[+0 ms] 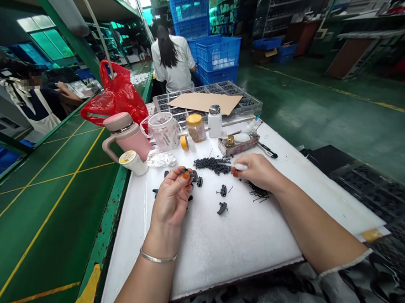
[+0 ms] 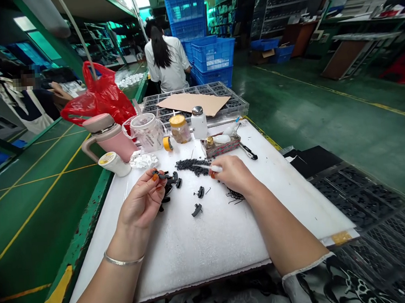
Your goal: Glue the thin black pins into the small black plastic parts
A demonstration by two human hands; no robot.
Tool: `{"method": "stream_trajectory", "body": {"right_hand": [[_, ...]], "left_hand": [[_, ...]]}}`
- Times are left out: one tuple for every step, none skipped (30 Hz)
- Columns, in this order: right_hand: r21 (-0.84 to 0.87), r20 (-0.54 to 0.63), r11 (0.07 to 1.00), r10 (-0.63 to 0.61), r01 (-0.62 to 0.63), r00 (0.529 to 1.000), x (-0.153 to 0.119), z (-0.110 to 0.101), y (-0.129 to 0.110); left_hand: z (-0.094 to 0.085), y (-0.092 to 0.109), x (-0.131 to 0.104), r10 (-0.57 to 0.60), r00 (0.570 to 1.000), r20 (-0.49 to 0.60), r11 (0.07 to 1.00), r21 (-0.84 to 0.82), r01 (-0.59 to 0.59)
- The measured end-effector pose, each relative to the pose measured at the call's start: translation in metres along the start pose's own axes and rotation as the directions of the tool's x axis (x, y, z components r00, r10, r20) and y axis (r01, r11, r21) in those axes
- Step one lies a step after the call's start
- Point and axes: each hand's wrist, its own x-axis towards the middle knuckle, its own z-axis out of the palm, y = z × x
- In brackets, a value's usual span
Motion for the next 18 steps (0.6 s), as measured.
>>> {"method": "stream_trajectory", "body": {"right_hand": [[0.028,0.068,0.999,-0.035,0.033,0.997,-0.001,0.000,-0.002],[0.046,0.125,0.997,-0.063,0.058,0.990,-0.002,0.001,-0.004],[0.050,0.163,0.996,-0.079,0.072,0.983,-0.003,0.002,-0.005],[0.042,0.186,0.996,-0.083,0.077,0.979,-0.003,0.004,-0.006],[0.028,0.204,0.997,-0.079,0.074,0.976,-0.004,0.005,-0.007],[0.010,0.217,0.997,-0.071,0.070,0.974,-0.004,0.007,-0.008],[-0.011,0.225,0.998,-0.061,0.066,0.972,-0.005,0.008,-0.008],[-0.031,0.230,0.997,-0.056,0.065,0.972,-0.005,0.009,-0.008],[-0.048,0.230,0.997,-0.055,0.068,0.972,-0.006,0.009,-0.009],[-0.061,0.231,0.995,-0.060,0.076,0.971,-0.006,0.009,-0.009],[-0.070,0.229,0.994,-0.067,0.085,0.971,-0.006,0.008,-0.009],[-0.072,0.225,0.993,-0.076,0.095,0.971,-0.006,0.007,-0.009],[-0.065,0.220,0.993,-0.083,0.100,0.972,-0.006,0.005,-0.009],[-0.048,0.211,0.994,-0.083,0.096,0.974,-0.006,0.003,-0.009],[-0.022,0.194,0.996,-0.076,0.082,0.978,-0.005,0.000,-0.011],[0.018,0.165,0.998,-0.064,0.062,0.984,-0.005,-0.003,-0.013],[0.072,0.126,0.997,-0.049,0.040,0.991,-0.006,-0.006,-0.017],[0.139,0.080,0.990,-0.032,0.020,0.996,-0.007,-0.009,-0.021]], "left_hand": [[-0.001,0.001,0.001,-0.001,1.000,-0.013,1.000,-0.020,0.001],[-0.001,0.003,0.001,-0.001,0.999,-0.032,0.999,-0.045,0.000],[-0.001,0.004,0.002,-0.001,0.998,-0.058,0.998,-0.069,-0.002],[0.000,0.005,0.002,0.000,0.996,-0.091,0.996,-0.093,-0.008],[0.001,0.006,0.002,0.004,0.992,-0.128,0.993,-0.113,-0.018],[0.001,0.006,0.002,0.009,0.986,-0.164,0.991,-0.129,-0.030],[0.002,0.007,0.002,0.015,0.981,-0.194,0.989,-0.143,-0.044],[0.002,0.007,0.002,0.019,0.977,-0.214,0.987,-0.154,-0.053],[0.002,0.007,0.002,0.021,0.974,-0.224,0.985,-0.163,-0.059],[0.002,0.007,0.002,0.020,0.974,-0.225,0.983,-0.172,-0.060],[0.001,0.007,0.003,0.014,0.976,-0.219,0.982,-0.179,-0.054],[0.000,0.006,0.003,0.005,0.979,-0.204,0.982,-0.184,-0.043],[-0.001,0.006,0.004,-0.005,0.983,-0.182,0.982,-0.186,-0.030],[-0.002,0.005,0.004,-0.014,0.988,-0.157,0.982,-0.186,-0.016],[-0.003,0.003,0.004,-0.022,0.991,-0.133,0.983,-0.184,-0.003],[-0.002,0.002,0.004,-0.031,0.993,-0.114,0.983,-0.181,0.009],[-0.002,0.001,0.003,-0.039,0.994,-0.103,0.984,-0.178,0.021],[0.000,-0.001,0.002,-0.048,0.994,-0.102,0.984,-0.174,0.030]]}}
